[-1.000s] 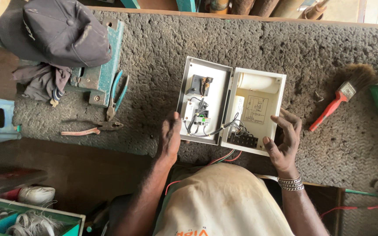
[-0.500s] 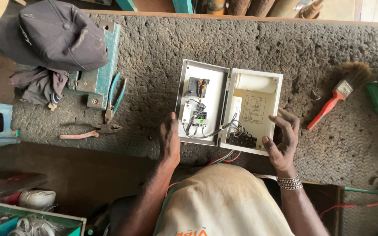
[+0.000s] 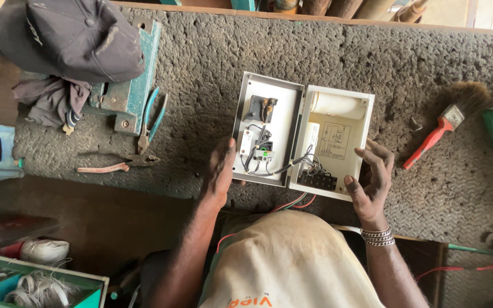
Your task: The person opens a small white electrical control box, removes a cylindrical component, and uses a screwdriver to adjust internal wiring. They then connect red and green wires to the box and a nearby power strip.
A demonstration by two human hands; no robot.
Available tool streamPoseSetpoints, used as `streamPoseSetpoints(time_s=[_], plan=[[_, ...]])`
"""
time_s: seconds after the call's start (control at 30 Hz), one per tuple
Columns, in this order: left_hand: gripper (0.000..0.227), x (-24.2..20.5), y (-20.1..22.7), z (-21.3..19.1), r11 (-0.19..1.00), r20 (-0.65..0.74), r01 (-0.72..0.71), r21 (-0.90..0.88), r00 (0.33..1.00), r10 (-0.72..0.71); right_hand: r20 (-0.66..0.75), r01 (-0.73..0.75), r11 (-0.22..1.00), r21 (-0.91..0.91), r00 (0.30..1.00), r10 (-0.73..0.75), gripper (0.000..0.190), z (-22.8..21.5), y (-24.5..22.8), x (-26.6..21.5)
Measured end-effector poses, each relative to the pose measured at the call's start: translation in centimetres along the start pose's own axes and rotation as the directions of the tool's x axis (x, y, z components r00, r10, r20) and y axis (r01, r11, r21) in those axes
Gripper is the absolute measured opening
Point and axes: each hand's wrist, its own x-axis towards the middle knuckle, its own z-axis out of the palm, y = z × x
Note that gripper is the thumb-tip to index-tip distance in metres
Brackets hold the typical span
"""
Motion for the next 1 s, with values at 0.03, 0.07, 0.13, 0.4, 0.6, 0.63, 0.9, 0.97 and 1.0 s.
streamPoseSetpoints(time_s=[0.03, 0.07, 0.13, 0.4, 0.6, 0.63, 0.9, 0.97, 1.0], plan=[[0.053, 0.1, 0.2, 0.0, 1.0, 0.024, -0.004, 0.01, 1.0, 0.004, 0.001, -0.001, 1.0, 0.009, 1.0, 0.001, 0.06, 0.0, 0.0, 0.0], [0.053, 0.1, 0.3, 0.1, 1.0, 0.04, -0.008, 0.002, 0.999, 0.008, 0.0, 0.005, 1.0, 0.01, 1.0, -0.005, 0.06, 0.0, -0.1, 0.0], [0.053, 0.3, 0.5, 0.0, 1.0, 0.071, -0.018, -0.015, 0.997, 0.019, -0.001, 0.02, 1.0, 0.012, 1.0, -0.02, 0.06, -0.1, -0.2, 0.1], [0.046, 0.9, -1.2, -1.4, 1.0, 0.11, 0.028, -0.009, 0.994, -0.026, -0.005, 0.016, 1.0, 0.005, 1.0, -0.016, 0.062, 0.0, 0.1, 0.0], [0.038, 1.7, -2.7, -2.2, 0.967, 0.003, 0.223, -0.124, 0.975, -0.224, -0.005, 0.029, 0.999, -0.015, 1.0, -0.029, 0.061, 0.0, 0.0, 0.0], [0.036, 1.7, -2.8, -2.4, 0.943, -0.021, 0.295, -0.155, 0.953, -0.302, -0.005, 0.028, 1.0, -0.009, 1.0, -0.028, 0.062, 0.0, -0.1, 0.0], [0.039, 2.0, -5.6, -1.7, 0.866, 0.109, 0.3, -0.4, 0.954, -0.279, -0.005, 0.024, 0.999, 0.028, 1.0, -0.024, 0.06, 0.2, -0.3, 0.0], [0.039, 2.1, -5.9, -2.0, 0.843, 0.152, 0.316, -0.435, 0.949, -0.277, -0.005, 0.024, 0.999, 0.025, 1.0, -0.024, 0.061, 0.2, -0.2, 0.0], [0.039, 2.2, -5.9, -2.2, 0.818, 0.165, 0.349, -0.458, 0.937, -0.307, -0.005, 0.022, 0.999, 0.032, 1.0, -0.022, 0.061, 0.2, -0.2, 0.0]])
